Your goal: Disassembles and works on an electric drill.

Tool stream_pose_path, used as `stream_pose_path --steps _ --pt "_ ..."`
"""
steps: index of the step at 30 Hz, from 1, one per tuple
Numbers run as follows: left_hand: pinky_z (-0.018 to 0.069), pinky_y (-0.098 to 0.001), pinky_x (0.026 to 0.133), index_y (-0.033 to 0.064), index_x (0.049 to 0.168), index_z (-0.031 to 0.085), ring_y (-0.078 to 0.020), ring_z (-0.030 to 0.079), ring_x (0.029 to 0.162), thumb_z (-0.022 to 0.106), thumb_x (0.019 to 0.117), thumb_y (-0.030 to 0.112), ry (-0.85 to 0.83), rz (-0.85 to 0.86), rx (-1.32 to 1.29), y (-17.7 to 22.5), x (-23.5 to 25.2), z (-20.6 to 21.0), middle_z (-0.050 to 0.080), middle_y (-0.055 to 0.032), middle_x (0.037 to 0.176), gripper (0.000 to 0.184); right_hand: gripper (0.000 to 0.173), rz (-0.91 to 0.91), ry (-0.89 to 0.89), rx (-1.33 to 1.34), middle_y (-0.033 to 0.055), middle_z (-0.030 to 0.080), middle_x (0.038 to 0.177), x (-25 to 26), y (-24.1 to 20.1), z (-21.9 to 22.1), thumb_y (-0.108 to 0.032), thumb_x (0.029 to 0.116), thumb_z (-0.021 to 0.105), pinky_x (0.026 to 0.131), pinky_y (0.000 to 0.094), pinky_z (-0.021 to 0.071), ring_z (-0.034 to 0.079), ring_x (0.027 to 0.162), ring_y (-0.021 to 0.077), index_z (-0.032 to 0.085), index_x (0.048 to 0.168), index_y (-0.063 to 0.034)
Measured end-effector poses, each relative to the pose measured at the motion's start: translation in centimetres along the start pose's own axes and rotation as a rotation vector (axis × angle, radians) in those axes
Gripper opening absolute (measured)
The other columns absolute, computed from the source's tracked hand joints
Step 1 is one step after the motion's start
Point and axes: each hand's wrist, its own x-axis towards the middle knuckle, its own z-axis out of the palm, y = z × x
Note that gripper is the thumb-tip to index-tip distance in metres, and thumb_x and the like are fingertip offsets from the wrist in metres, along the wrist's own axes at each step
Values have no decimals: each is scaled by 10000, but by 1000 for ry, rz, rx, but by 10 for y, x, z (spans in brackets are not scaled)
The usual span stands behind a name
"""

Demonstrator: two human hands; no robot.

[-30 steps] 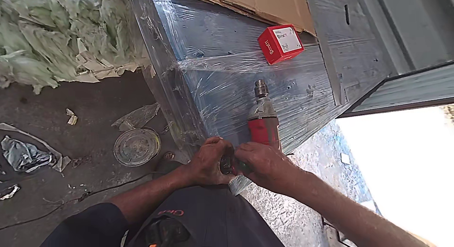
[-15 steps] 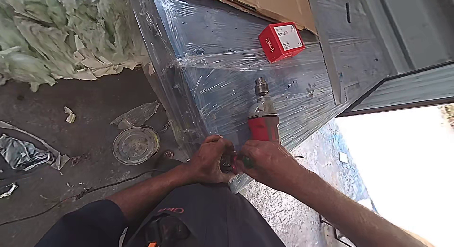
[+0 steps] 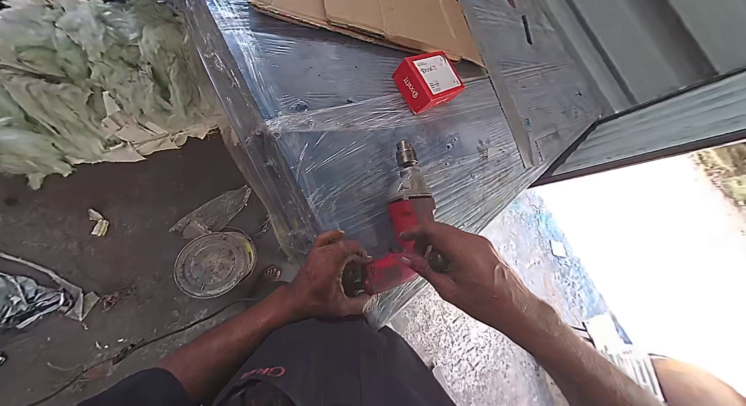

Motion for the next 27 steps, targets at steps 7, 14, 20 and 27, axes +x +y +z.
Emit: stream_pose_path --steps 7,14,20,27 --pt "359 -474 1168 191 1256 627 -93 642 1095 821 758 499 -220 -24 173 7 13 -20 713 34 1120 617 317 153 490 254 -112 603 742 -50 6 -13 -443 1008 639 543 111 421 517 622 -74 663 963 -130" --pt "435 -478 1082 273 1292 678 -132 601 1222 743 844 630 -361 -51 205 28 45 -21 669 54 1318 577 245 30 777 792 -127 567 796 -71 1 -12 -441 989 650 530 157 443 509 614 -17 633 1079 -213" --pt "507 -368 950 302 1171 751 -107 633 1123 590 1035 353 -484 46 311 39 81 6 719 80 1159 217 283 -58 893 933 -132 478 700 -68 10 -6 -503 1032 544 512 173 402 438 553 -9 628 1078 -237" --pt "519 -280 982 192 1260 731 -100 645 1103 595 1041 315 -618 57 187 48 108 23 722 14 1170 286 231 -93 967 1144 -73 568 846 -67 13 -3 -381 1004 544 671 241 505 557 716 57 625 1149 -220"
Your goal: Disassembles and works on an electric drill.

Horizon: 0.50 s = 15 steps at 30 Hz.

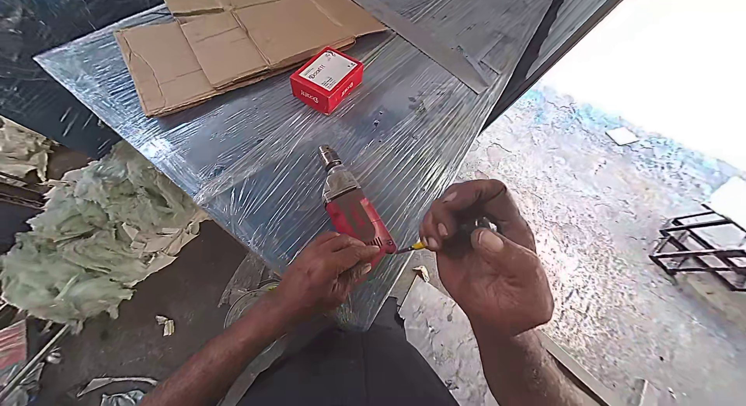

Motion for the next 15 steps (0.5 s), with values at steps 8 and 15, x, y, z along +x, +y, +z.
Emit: stream_pose_path --steps 8,15 --pt "610 -255 732 62 913 677 -58 691 760 783 917 178 268 20 -301 12 33 -5 715 10 827 157 233 31 -111 -138 15 531 850 29 4 28 -261 1096 410 587 249 510 556 692 105 539 1181 -87" --pt "625 -225 759 19 993 735 -22 718 815 751 938 144 153 29 -335 11 30 -1 761 -2 917 138 163 70 -142 -191 8 518 820 20 9 35 -239 1087 469 554 231 487 541 660 95 528 1141 -97"
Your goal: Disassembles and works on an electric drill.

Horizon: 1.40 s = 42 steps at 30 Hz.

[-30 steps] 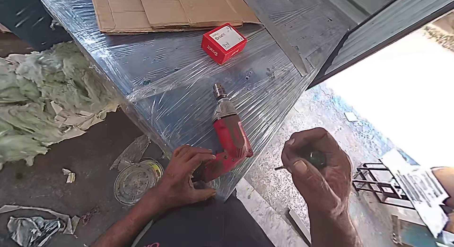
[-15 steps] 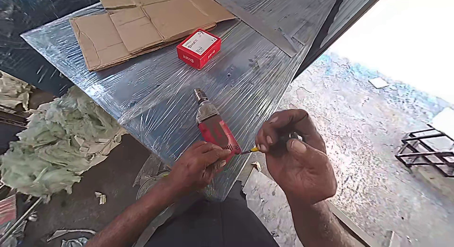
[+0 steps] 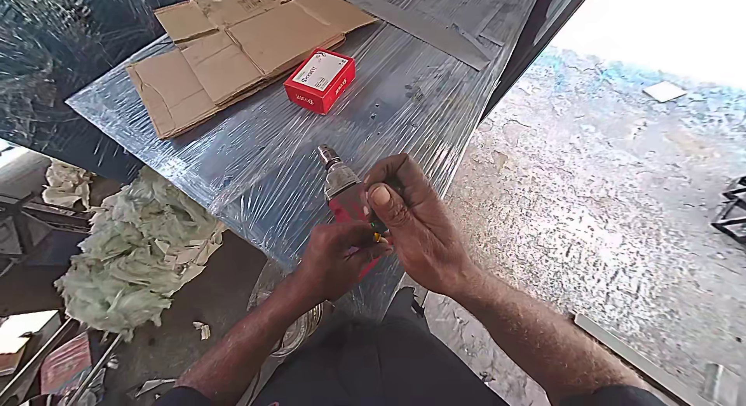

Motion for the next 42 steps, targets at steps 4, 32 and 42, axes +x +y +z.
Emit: stream_pose_path --steps 4,32,42 --pt "598 -191 755 35 933 744 11 697 809 737 930 94 34 17 -21 -6 -4 -5 752 16 865 60 325 2 -109 -259 -13 622 1031 -2 -3 -8 -247 1024 621 671 235 577 628 829 66 565 1310 -106" --pt "617 -216 762 4 954 747 -19 715 809 748 917 68 -3 -10 -86 -15 -13 -2 760 -10 871 74 317 -112 -80 -403 -24 606 1061 -13 -1 -14 -194 946 749 704 210 589 626 891 50 699 1253 -130" --pt "610 -212 752 13 950 748 -11 709 798 741 927 82 7 -10 -64 -16 -15 -3 758 -6 861 73 307 -127 -87 -392 -17 612 1064 -14 1 -12 -197 946 751 721 209 589 630 902 53 706 1240 -121"
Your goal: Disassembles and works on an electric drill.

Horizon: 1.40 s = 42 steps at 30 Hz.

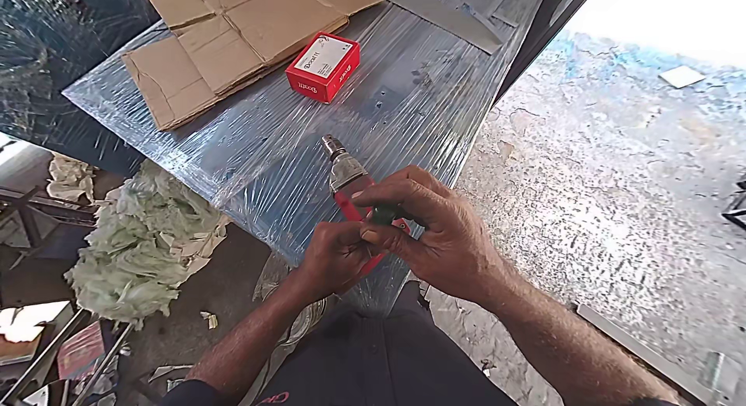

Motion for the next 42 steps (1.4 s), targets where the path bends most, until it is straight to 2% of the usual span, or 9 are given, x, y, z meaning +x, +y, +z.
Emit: stream_pose_path --steps 14,20,24,27,30,34,38,40,42 --pt "616 -215 749 14 931 742 -15 714 800 749 921 93 -20 -16 -17 1 0 1 758 -8 861 80 330 -21 133 -130 -58 641 979 -4 -6 -2 -259 853 850 701 181 555 624 866 26 772 1152 -143" --pt "599 -212 754 14 938 722 -5 698 805 727 937 95 -37 -33 -45 4 -1 -4 744 4 863 81 284 -120 -75 -85 -21 737 1065 1 -7 -3 -73 956 649 777 207 618 695 930 16 691 1237 -60" --pt "582 -172 812 14 946 723 30 691 866 702 955 119 -59 39 41 9 -2 -9 749 0 897 108 357 -195 -211 -87 73 617 1424 2 -4 -5 -180 989 510 1098 371 510 550 1357 171 695 1283 -101" --pt "581 -183 756 36 919 740 17 695 817 738 919 153 13 46 127 7 -3 -6 749 -10 845 117 263 -167 -47 -122 12 600 1180 3 -5 1 -310 920 768 862 237 534 578 1077 85 774 1148 -178" --pt "602 -225 739 26 890 713 -28 708 805 772 896 157 49 52 156 -1 -3 0 738 -31 830 144 222 -139 111 -70 -32 623 946 3 -5 4 -226 825 875 686 170 546 612 850 29 805 1015 -136" --pt "610 -226 758 28 893 699 -23 709 805 812 872 188 72 28 111 1 0 1 739 -11 842 197 211 -171 5 0 -2 746 1054 5 -5 0 -98 920 747 810 244 632 711 953 58 749 1125 -49" --pt "574 -162 749 19 1015 715 43 670 792 799 895 294 84 46 92 9 5 1 731 35 842 312 358 -213 -157 -20 102 658 1377 4 -3 -1 -116 1027 429 1077 344 532 602 1309 165 734 1203 -51" --pt "578 -173 821 24 1056 692 42 676 886 744 946 277 11 94 5 6 4 -5 734 31 917 281 309 -211 -110 -75 99 626 1384 5 -2 0 -211 1026 503 1065 362 494 563 1302 178 751 1179 -106" --pt "587 -236 889 0 1067 704 -14 689 974 703 967 165 -91 103 -85 1 1 -13 744 -19 1000 193 192 -184 1 -129 17 599 1153 6 -2 2 -269 950 727 864 227 516 568 1064 84 782 1098 -160"
